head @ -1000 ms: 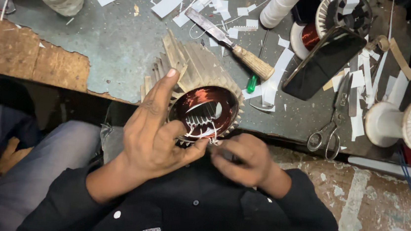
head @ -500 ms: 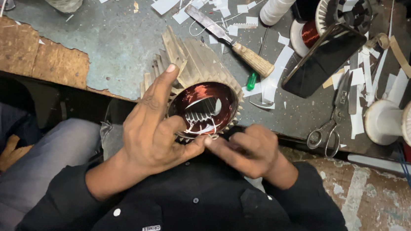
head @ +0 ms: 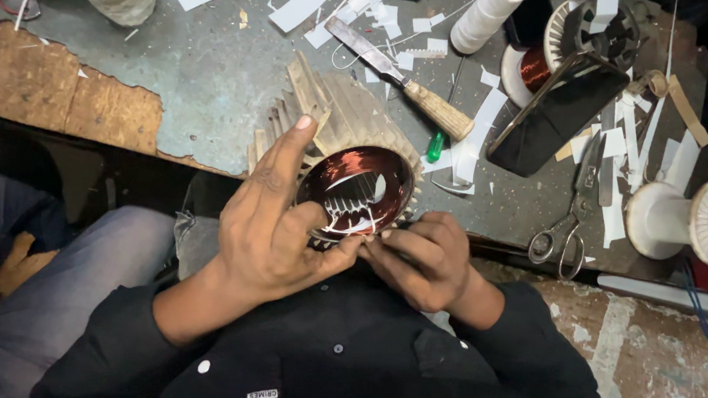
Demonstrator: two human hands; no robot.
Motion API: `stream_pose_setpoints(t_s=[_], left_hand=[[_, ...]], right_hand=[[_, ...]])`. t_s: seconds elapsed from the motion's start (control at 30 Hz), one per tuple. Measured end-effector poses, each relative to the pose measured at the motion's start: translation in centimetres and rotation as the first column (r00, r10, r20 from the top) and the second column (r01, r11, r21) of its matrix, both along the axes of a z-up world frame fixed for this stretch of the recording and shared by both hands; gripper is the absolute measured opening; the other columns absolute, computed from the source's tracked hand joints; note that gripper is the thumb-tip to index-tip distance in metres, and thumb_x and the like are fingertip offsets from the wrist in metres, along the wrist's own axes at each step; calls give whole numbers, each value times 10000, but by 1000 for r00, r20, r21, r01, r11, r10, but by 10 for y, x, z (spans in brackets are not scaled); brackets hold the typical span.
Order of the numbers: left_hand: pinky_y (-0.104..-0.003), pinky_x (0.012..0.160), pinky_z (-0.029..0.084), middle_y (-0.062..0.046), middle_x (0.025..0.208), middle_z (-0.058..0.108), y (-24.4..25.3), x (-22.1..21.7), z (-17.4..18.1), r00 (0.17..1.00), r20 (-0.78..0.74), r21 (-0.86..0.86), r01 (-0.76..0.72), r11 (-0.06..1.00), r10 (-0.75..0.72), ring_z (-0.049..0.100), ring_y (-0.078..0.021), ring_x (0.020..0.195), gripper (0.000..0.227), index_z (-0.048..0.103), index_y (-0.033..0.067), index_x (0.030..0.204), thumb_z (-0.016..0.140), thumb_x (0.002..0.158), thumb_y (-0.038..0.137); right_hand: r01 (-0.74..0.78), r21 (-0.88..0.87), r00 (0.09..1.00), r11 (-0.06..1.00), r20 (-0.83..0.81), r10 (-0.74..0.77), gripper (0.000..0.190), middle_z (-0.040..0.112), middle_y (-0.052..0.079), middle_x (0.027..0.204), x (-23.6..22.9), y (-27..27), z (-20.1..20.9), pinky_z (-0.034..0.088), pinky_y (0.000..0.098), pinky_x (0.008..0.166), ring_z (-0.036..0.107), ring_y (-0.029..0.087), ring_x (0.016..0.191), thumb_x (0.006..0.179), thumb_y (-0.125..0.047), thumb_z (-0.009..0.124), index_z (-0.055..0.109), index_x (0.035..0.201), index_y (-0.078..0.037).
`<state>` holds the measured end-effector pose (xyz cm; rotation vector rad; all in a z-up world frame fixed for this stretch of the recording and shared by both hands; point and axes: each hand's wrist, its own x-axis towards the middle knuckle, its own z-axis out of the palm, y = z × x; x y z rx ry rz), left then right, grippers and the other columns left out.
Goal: The person is repairing a motor stator by hand, using a white string to tie and secure the copper windings. They repeatedly wrap the string around the stator slots and tie knots to hold the coils in place.
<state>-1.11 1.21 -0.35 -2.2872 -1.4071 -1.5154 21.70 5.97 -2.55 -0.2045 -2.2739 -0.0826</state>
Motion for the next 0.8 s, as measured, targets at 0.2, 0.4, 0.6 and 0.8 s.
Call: stream_pose_setpoints(t_s=[0.2, 0.4, 0.6, 0.8], left_hand=[[-512, 996, 592, -410, 1420, 472, -1, 1, -1, 1000, 8, -5, -9, 1000, 9, 619, -531, 1269, 490, 454, 31, 998, 875, 900, 263], [-518, 1002, 594, -403, 1415, 472, 0, 1, -2, 1000, 5, 7, -10, 1000, 10, 612, -534, 1273, 488, 458, 38, 981, 879, 884, 264], [-509, 990, 598, -414, 1409, 476, 1, 1, -1, 1000, 9, 5, -9, 1000, 8, 613, -537, 1274, 471, 470, 33, 961, 879, 879, 252], [-515, 992, 595, -411, 1402, 480, -1, 1, 0, 1000, -2, 0, -4, 1000, 4, 622, -537, 1262, 466, 477, 29, 968, 885, 873, 233]], right_hand=[[31, -369, 996, 929, 85, 1, 259, 522, 148, 1097, 18, -2, -3, 482, 399, 762, 545, 271, 891, 868, -110, 797, 612, 1044, -61], [-247, -888, 969, 387, -232, 85, 131, 667, 143, 1083, 43, -8, -17, 574, 298, 832, 642, 155, 936, 1005, -33, 606, 508, 1088, -60], [-225, -923, 958, 311, -267, -101, 190, 721, 145, 1008, 38, -16, -17, 626, 303, 788, 734, 173, 917, 980, -34, 725, 572, 1092, -13], [132, -252, 991, 959, 37, -127, 247, 661, 71, 1036, 20, -11, -3, 499, 299, 637, 629, 184, 834, 846, -128, 880, 732, 1031, -55]])
